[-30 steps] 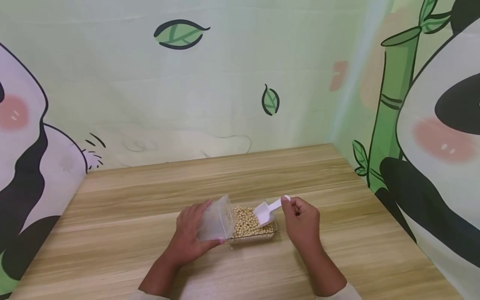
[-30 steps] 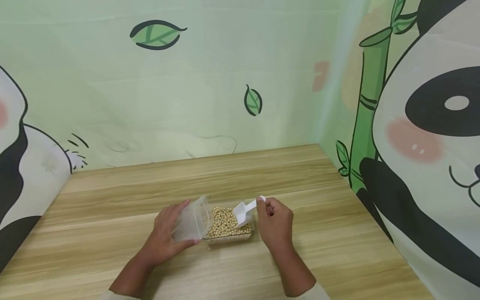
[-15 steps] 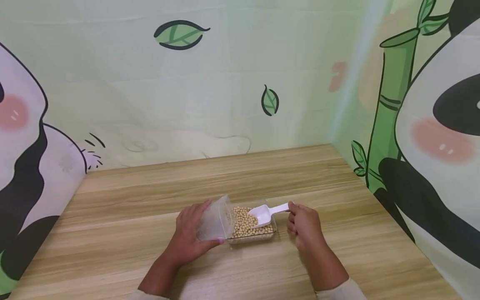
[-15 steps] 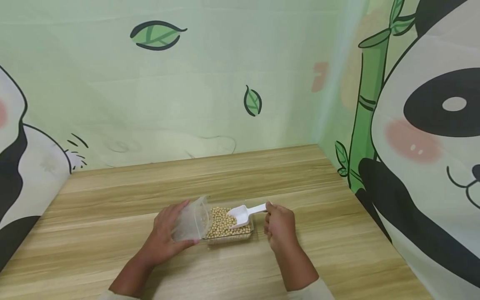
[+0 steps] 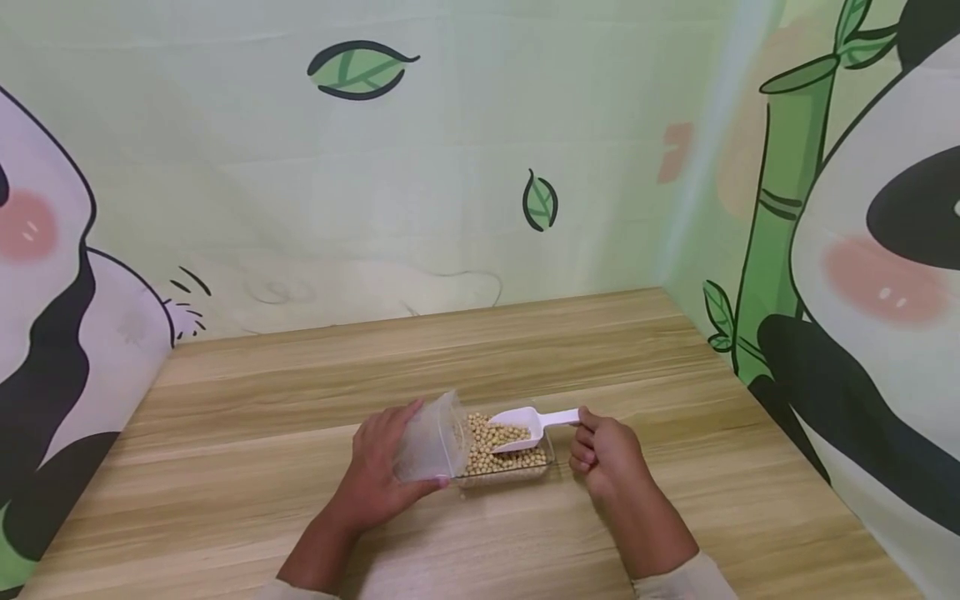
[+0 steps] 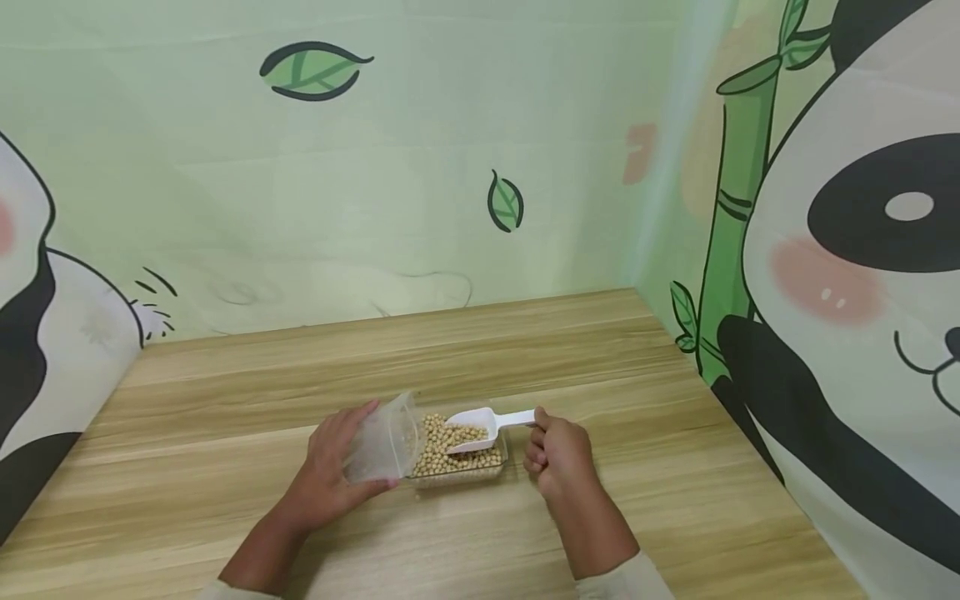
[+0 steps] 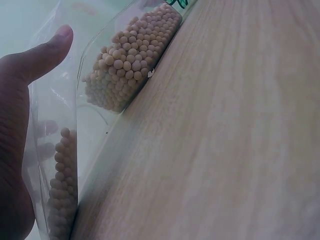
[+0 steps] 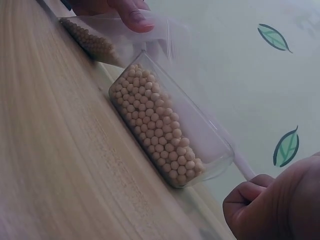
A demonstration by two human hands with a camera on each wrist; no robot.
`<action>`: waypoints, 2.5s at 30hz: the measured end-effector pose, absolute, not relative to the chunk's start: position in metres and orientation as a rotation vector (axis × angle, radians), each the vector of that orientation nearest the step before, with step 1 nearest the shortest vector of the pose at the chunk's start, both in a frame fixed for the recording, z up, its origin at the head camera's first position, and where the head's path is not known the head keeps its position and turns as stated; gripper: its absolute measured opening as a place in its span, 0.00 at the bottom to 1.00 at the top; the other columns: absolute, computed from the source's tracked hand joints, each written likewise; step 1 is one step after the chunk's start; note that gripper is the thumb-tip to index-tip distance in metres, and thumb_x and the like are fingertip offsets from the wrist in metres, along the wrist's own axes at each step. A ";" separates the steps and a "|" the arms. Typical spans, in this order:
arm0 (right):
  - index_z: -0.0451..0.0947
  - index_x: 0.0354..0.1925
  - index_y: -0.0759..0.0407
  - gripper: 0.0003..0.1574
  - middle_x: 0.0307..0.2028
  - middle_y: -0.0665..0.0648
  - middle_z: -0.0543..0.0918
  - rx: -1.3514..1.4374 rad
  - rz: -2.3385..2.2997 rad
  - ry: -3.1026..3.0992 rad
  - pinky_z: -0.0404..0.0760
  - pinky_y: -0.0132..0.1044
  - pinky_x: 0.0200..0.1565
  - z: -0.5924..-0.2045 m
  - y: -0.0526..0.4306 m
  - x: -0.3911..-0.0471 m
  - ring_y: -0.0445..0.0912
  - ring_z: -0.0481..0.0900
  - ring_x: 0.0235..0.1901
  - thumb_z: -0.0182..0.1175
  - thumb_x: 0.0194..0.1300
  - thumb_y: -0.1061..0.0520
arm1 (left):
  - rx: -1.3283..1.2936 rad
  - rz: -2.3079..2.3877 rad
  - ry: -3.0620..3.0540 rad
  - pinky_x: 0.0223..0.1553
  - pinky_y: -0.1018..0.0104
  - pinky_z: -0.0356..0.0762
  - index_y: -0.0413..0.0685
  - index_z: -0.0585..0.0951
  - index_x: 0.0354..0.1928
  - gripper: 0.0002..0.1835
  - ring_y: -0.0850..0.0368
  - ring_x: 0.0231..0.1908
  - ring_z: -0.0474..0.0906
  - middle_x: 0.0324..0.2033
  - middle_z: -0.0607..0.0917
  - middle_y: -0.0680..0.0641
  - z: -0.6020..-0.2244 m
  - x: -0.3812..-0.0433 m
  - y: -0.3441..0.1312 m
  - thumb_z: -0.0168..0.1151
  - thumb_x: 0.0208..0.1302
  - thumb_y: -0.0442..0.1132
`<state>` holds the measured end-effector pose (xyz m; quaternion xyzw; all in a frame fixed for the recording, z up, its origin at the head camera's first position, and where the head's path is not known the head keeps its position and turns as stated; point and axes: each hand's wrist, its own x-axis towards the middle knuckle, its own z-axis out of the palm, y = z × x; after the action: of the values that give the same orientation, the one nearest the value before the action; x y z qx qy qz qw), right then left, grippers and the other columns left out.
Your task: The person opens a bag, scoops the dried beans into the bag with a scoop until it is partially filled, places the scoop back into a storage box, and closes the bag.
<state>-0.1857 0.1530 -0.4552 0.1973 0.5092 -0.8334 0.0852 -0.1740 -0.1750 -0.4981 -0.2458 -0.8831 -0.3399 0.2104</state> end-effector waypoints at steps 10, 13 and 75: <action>0.74 0.33 0.57 0.23 0.14 0.42 0.58 0.526 -2.595 1.382 0.57 0.25 0.21 -0.451 0.152 -0.183 0.35 0.56 0.15 0.44 0.90 0.54 | -0.692 -0.958 -2.463 0.69 0.30 0.61 0.42 0.71 0.78 0.58 0.38 0.64 0.77 0.63 0.83 0.38 -0.498 -0.174 -0.175 0.86 0.46 0.54; 0.75 0.32 0.56 0.24 0.14 0.42 0.58 0.480 -2.627 1.358 0.56 0.25 0.21 -0.447 0.152 -0.182 0.34 0.56 0.14 0.45 0.90 0.54 | -0.698 -0.944 -2.454 0.68 0.30 0.62 0.42 0.71 0.78 0.58 0.38 0.63 0.77 0.62 0.83 0.38 -0.499 -0.174 -0.175 0.86 0.46 0.54; 0.89 0.36 0.68 0.15 0.14 0.42 0.66 0.172 -2.419 2.686 0.57 0.28 0.20 -0.440 0.138 -0.165 0.34 0.59 0.16 0.67 0.77 0.57 | -0.688 -0.949 -2.475 0.66 0.31 0.62 0.39 0.70 0.78 0.57 0.38 0.61 0.77 0.62 0.83 0.38 -0.496 -0.172 -0.175 0.86 0.47 0.53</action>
<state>-0.1648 0.1378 -0.4398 0.0461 0.7213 -0.6494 -0.2363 -0.1722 -0.1750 -0.4956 -0.2462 -0.8854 -0.3396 0.2002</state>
